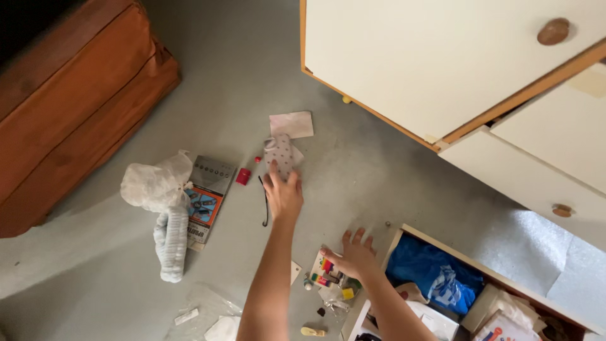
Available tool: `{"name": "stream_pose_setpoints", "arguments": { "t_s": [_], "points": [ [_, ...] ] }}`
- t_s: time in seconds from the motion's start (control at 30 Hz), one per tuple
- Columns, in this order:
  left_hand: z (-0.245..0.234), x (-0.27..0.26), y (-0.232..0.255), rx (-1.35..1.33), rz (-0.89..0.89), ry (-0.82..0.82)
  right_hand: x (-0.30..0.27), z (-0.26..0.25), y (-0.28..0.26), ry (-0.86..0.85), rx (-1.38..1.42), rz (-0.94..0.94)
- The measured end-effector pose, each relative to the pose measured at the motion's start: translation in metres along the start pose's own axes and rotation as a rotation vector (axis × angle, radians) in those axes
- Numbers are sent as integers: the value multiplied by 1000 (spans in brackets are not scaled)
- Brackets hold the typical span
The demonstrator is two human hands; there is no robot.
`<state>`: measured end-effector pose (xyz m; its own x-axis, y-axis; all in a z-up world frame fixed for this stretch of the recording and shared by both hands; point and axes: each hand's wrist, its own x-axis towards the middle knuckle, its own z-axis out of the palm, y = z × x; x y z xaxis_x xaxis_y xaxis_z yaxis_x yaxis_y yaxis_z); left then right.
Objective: The person organizes items in a drawer, picking up and placing various objects such as a phone case, plastic bags, and small containers. They move items around and place them into the drawer.
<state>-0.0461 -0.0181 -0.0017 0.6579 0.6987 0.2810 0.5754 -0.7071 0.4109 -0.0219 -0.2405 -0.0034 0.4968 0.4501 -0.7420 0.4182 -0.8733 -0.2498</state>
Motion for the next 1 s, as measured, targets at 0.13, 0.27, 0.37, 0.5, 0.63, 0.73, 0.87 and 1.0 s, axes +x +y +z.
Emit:
{"name": "stream_pose_setpoints", "arguments": {
  "t_s": [0.13, 0.27, 0.37, 0.5, 0.63, 0.73, 0.87, 1.0],
  "points": [
    [-36, -80, 15, -359, 135, 256, 1, 4, -1, -5, -45, 10],
    [-81, -153, 45, -1513, -460, 35, 1, -8, -1, 24, -82, -57],
    [-128, -201, 73, -1772, -537, -123, -24, -33, 11, 15, 330, -207],
    [-177, -233, 124, -995, 100, -133, -109, -36, 50, -495, 1711, -502],
    [-180, -247, 204, -544, 621, -420, -194, 9, 139, -178, 2125, -376],
    [-152, -280, 247, -784, 688, -751, -236, 47, 229, 198, 2103, -86],
    [-57, -328, 289, -829, 371, -1070, -250, 85, 329, 652, 1738, -125],
    [36, -345, 306, -753, 262, -1150, -231, 98, 379, 706, 1694, -218]
  ]
}}
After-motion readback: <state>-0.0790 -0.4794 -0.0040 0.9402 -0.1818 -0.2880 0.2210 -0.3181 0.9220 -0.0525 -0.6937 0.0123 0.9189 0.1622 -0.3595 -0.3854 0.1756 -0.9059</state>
